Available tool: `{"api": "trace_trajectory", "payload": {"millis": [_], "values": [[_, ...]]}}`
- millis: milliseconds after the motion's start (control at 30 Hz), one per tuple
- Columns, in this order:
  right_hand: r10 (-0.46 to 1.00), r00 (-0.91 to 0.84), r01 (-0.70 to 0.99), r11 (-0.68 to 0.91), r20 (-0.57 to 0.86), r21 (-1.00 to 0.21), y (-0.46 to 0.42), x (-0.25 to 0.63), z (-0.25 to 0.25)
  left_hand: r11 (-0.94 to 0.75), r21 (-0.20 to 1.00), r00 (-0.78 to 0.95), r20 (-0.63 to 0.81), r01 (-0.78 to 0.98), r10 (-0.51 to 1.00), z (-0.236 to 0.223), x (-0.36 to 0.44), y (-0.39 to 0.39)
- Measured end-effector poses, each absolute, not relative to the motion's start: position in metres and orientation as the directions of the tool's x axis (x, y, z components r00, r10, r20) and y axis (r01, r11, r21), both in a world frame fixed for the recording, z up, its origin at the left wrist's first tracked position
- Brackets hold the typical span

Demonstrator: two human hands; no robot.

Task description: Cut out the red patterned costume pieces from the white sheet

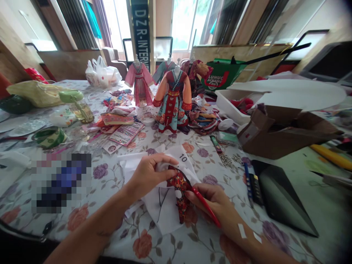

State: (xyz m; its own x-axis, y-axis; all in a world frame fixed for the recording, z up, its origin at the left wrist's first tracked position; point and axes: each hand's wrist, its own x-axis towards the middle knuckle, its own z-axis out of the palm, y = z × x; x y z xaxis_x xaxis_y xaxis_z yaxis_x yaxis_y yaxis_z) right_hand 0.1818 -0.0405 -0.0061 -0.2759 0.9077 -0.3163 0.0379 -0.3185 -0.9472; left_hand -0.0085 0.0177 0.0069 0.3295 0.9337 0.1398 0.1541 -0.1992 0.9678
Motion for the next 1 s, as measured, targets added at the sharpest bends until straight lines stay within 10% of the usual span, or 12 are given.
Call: {"api": "trace_trajectory", "payload": {"millis": [1000], "values": [[0.899,-0.315,0.016,-0.314,-0.303,-0.949,-0.0417,0.1823,-0.0069,-0.210,0.958,0.290,0.148,0.195,0.945,0.0067,-0.0076,0.0157]]}}
